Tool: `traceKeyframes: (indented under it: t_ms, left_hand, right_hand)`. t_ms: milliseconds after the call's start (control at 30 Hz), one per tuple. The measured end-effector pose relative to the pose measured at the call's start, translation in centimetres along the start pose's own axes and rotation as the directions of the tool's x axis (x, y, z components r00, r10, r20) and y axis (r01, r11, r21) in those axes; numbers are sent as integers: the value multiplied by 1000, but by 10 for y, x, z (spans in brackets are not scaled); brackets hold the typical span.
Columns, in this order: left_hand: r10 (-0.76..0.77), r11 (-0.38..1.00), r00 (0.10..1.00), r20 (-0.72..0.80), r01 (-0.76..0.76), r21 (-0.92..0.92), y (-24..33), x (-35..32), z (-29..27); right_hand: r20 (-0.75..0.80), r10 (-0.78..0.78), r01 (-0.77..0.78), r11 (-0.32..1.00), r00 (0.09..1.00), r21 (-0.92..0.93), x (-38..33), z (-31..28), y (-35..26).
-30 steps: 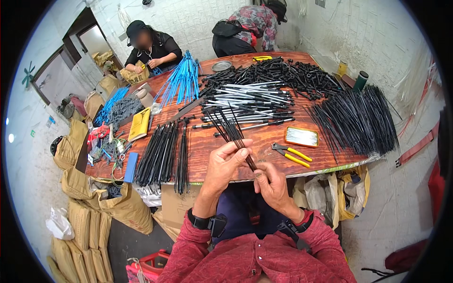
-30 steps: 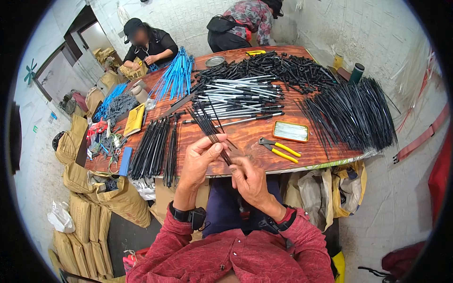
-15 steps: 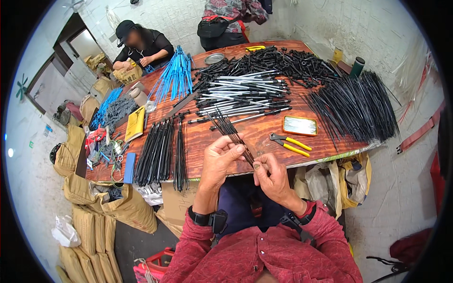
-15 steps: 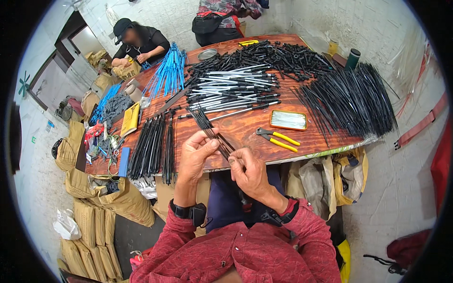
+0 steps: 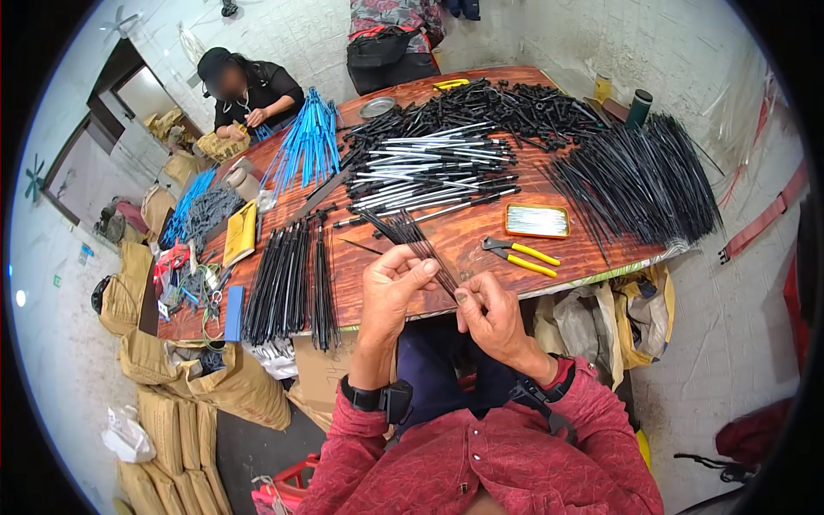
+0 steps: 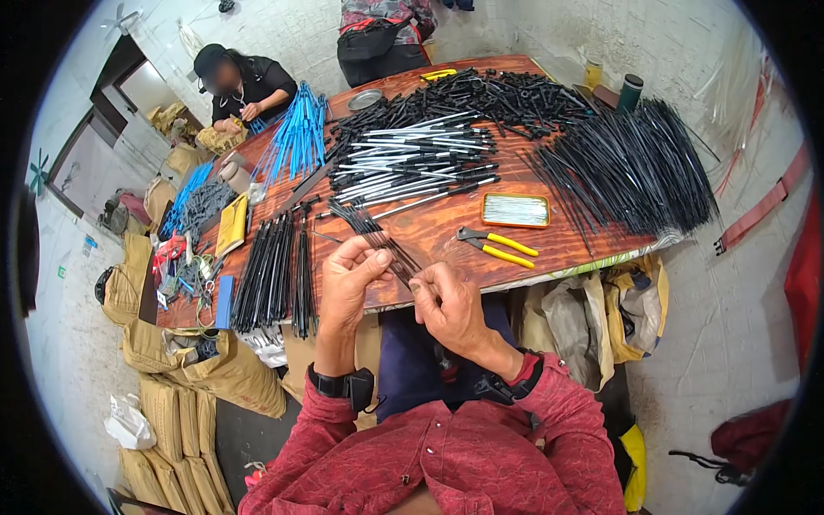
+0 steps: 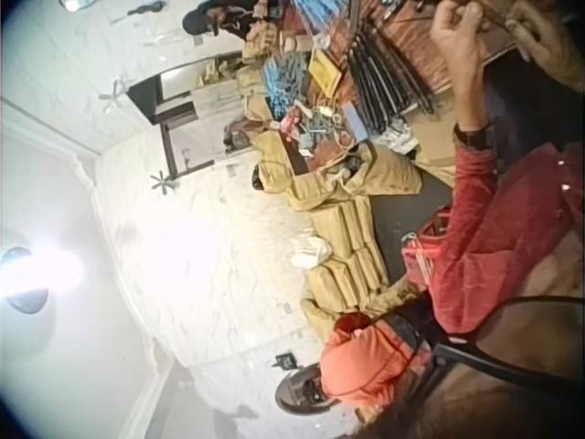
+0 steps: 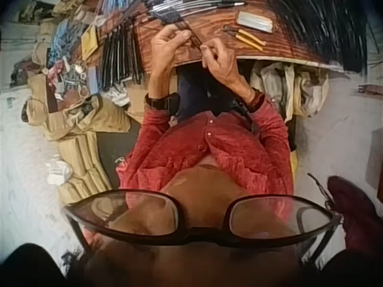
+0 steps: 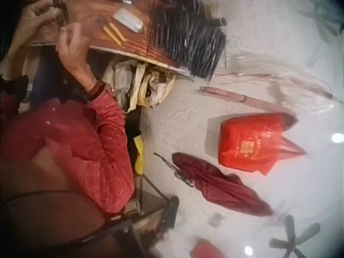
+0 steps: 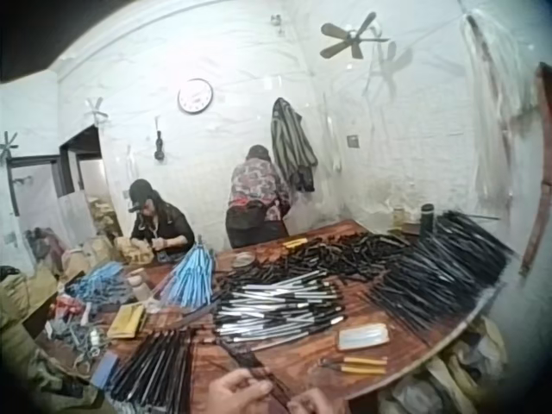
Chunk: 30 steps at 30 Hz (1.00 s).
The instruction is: Organizing, bundling, and securing thin black wires at a production table using hands and pliers.
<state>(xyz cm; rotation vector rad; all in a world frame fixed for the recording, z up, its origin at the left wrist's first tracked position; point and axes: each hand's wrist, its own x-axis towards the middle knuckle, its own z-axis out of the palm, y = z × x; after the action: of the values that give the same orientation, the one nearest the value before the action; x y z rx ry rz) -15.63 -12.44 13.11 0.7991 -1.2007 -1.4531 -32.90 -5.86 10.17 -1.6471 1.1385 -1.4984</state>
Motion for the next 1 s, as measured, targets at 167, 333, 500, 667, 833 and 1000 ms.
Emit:
traceKeyframes:
  t_ms: [167, 333, 500, 667, 833, 1000]
  left_hand:
    - [0, 1000, 1000, 8, -1, 20, 3, -1, 3]
    - [19, 1000, 1000, 9, -19, 1, 0, -1, 2]
    - [14, 1000, 1000, -1, -13, 9, -3, -1, 1]
    - [-9, 1000, 1000, -9, 9, 8, 0, -1, 3]
    - [-3, 1000, 1000, -14, 3, 1, 1, -1, 5]
    - [16, 1000, 1000, -9, -16, -2, 0, 0, 6]
  right_hand:
    - [5, 13, -13, 1000, 1000, 6, -2, 0, 1]
    - [7, 32, -33, 999, 999, 15, -2, 1, 0]
    - [7, 80, -80, 995, 997, 56, -3, 1, 3]
    - [21, 121, -122, 991, 992, 50, -2, 0, 1]
    - [19, 124, -125, 990, 992, 71, -1, -1, 2]
    - [17, 131, -131, 989, 991, 73, -2, -1, 3]
